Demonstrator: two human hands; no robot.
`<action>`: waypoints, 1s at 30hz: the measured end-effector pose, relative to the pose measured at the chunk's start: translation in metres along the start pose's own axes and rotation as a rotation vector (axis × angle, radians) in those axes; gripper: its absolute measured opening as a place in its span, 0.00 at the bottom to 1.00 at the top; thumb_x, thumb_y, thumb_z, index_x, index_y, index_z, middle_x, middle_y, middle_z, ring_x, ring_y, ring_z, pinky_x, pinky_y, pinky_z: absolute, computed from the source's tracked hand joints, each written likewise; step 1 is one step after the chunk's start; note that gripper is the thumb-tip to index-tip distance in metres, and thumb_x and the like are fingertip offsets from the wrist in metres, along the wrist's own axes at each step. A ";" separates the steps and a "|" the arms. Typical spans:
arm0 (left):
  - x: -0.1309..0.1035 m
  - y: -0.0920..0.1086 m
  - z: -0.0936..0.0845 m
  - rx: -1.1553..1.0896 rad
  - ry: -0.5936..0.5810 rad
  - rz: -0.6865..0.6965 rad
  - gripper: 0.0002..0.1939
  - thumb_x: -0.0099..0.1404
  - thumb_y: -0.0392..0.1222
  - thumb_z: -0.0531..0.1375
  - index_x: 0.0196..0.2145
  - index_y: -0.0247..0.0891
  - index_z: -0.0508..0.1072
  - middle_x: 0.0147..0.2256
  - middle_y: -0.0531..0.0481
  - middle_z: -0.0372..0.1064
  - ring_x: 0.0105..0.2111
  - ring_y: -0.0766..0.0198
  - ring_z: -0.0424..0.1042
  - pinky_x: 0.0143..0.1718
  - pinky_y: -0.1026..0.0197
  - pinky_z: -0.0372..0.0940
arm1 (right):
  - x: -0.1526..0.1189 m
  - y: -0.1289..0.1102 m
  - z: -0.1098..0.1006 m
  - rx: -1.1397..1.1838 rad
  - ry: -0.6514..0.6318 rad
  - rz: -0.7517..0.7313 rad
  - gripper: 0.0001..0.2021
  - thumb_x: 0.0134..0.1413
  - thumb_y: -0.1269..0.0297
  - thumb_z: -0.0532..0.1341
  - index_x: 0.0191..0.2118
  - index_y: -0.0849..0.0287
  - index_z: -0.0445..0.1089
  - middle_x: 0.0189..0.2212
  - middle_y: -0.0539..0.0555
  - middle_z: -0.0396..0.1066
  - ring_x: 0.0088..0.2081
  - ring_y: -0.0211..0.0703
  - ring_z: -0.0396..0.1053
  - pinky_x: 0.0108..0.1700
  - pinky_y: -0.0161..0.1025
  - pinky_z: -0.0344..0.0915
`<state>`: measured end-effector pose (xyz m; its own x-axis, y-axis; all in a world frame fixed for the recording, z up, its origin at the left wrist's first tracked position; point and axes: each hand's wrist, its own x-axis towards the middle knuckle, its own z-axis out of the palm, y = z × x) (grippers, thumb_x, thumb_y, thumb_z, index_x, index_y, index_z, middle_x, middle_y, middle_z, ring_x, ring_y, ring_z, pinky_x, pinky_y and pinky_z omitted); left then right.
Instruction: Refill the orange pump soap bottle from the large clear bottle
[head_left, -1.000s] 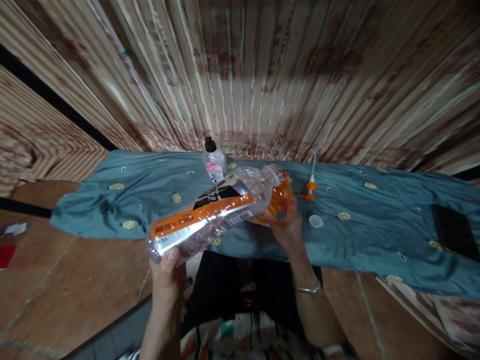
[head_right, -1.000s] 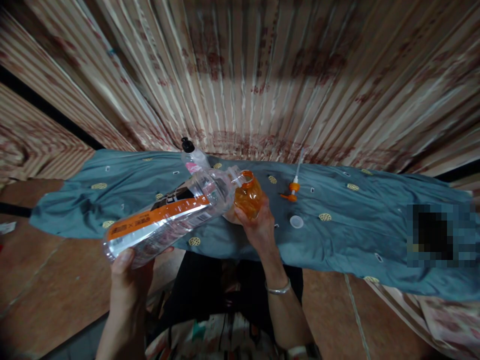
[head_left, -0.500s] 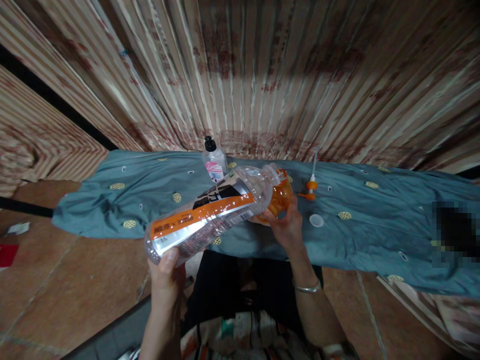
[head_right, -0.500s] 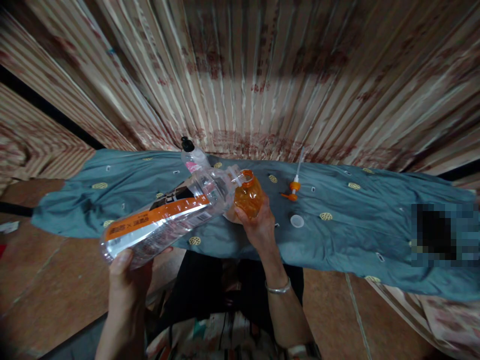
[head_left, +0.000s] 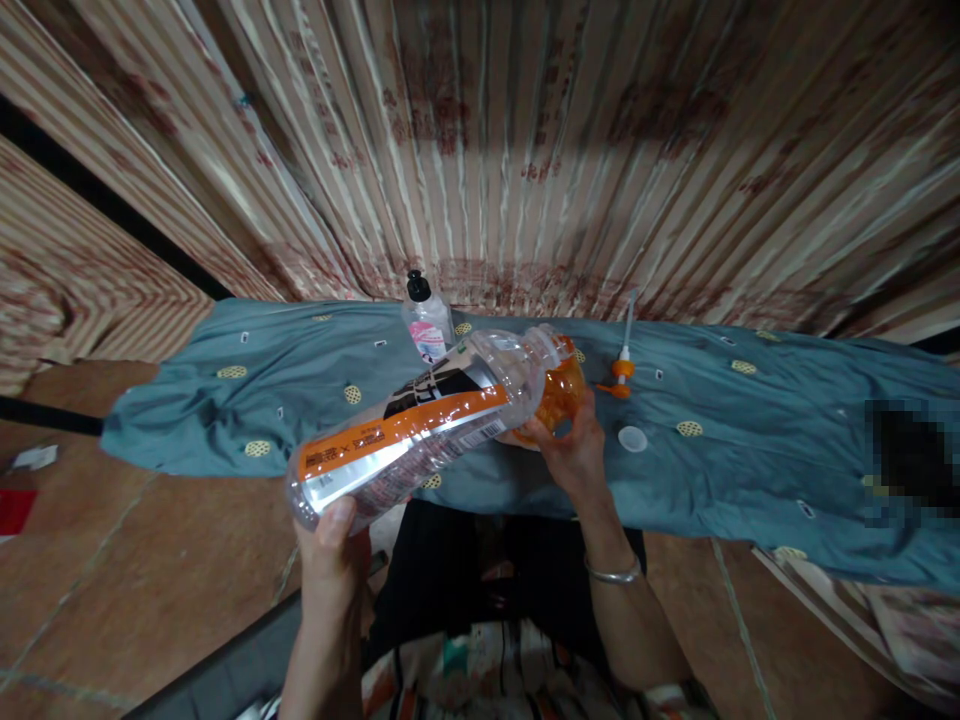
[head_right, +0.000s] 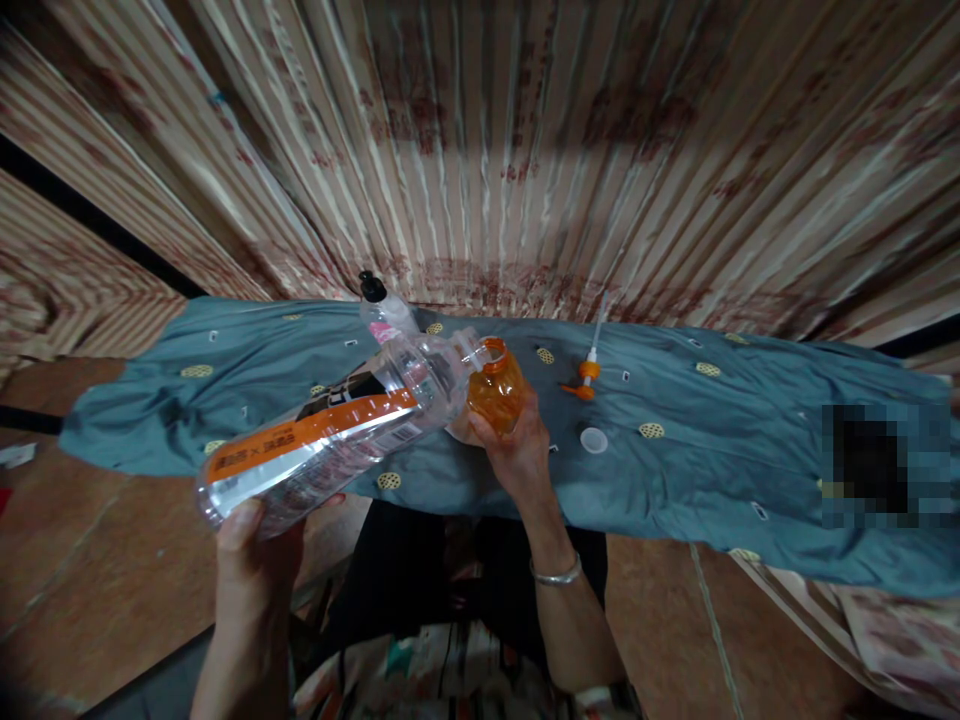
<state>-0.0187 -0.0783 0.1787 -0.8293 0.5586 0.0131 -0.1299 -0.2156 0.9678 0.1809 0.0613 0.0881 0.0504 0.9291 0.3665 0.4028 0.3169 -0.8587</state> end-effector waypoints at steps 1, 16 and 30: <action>0.000 0.000 0.000 0.003 -0.002 -0.004 0.35 0.44 0.59 0.75 0.48 0.41 0.81 0.46 0.43 0.83 0.45 0.46 0.82 0.39 0.53 0.81 | 0.000 0.000 0.000 -0.003 0.003 -0.004 0.35 0.58 0.38 0.69 0.62 0.53 0.66 0.49 0.59 0.82 0.46 0.59 0.83 0.47 0.58 0.82; -0.002 -0.001 0.000 0.003 0.004 -0.002 0.36 0.45 0.60 0.75 0.49 0.41 0.81 0.45 0.43 0.82 0.52 0.43 0.80 0.50 0.48 0.79 | 0.001 -0.004 -0.002 0.015 0.007 -0.006 0.35 0.56 0.37 0.70 0.60 0.54 0.67 0.48 0.60 0.83 0.45 0.59 0.84 0.45 0.55 0.83; -0.002 -0.002 -0.003 0.006 0.003 -0.012 0.36 0.45 0.59 0.75 0.49 0.41 0.81 0.46 0.42 0.82 0.52 0.42 0.81 0.48 0.48 0.80 | 0.001 -0.001 -0.003 -0.001 -0.026 0.051 0.37 0.55 0.37 0.70 0.63 0.52 0.65 0.52 0.60 0.80 0.50 0.62 0.81 0.50 0.58 0.80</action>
<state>-0.0188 -0.0812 0.1756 -0.8293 0.5588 0.0003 -0.1370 -0.2038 0.9694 0.1828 0.0612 0.0903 0.0470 0.9487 0.3128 0.4016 0.2687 -0.8755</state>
